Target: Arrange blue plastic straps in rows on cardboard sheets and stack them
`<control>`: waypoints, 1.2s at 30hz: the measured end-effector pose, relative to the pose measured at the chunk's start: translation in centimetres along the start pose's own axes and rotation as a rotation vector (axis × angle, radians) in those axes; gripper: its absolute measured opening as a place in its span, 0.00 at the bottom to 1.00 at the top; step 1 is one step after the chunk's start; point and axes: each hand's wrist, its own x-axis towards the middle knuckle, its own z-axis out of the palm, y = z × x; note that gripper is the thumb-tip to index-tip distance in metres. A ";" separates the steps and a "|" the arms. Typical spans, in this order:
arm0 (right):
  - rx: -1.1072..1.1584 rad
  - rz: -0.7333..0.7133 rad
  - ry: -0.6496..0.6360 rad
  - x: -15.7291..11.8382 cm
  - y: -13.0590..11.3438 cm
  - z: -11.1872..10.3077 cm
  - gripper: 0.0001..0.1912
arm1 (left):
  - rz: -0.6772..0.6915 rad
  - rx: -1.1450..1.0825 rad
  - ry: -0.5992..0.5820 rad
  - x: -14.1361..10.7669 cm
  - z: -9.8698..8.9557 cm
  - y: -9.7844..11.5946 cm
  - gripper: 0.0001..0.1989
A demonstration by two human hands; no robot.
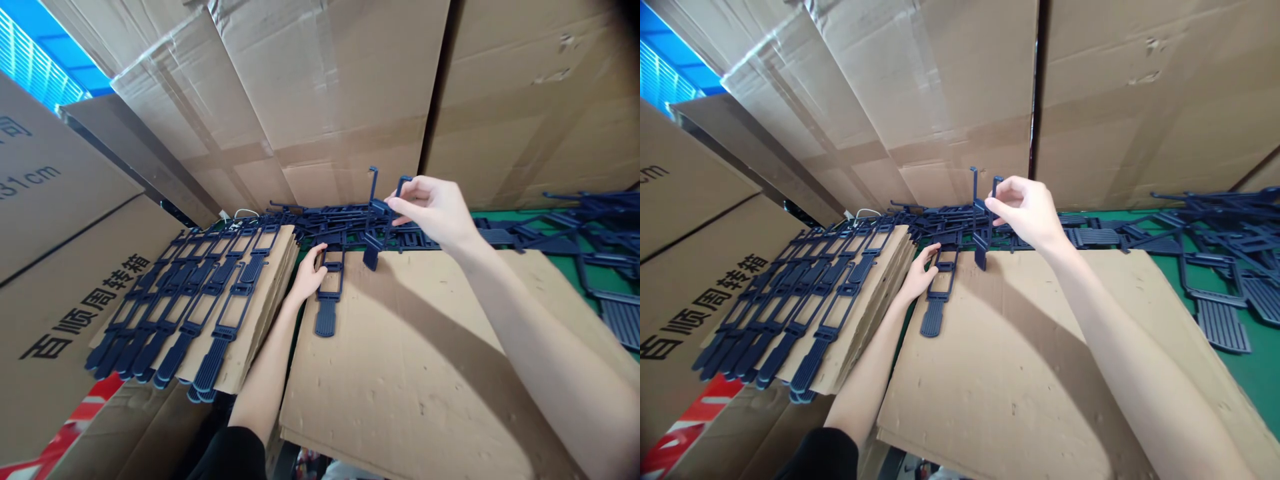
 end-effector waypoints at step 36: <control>-0.172 0.089 -0.420 -3.2 -0.6 5.7 0.13 | -0.146 -0.655 -0.266 -1.5 -0.4 5.1 0.17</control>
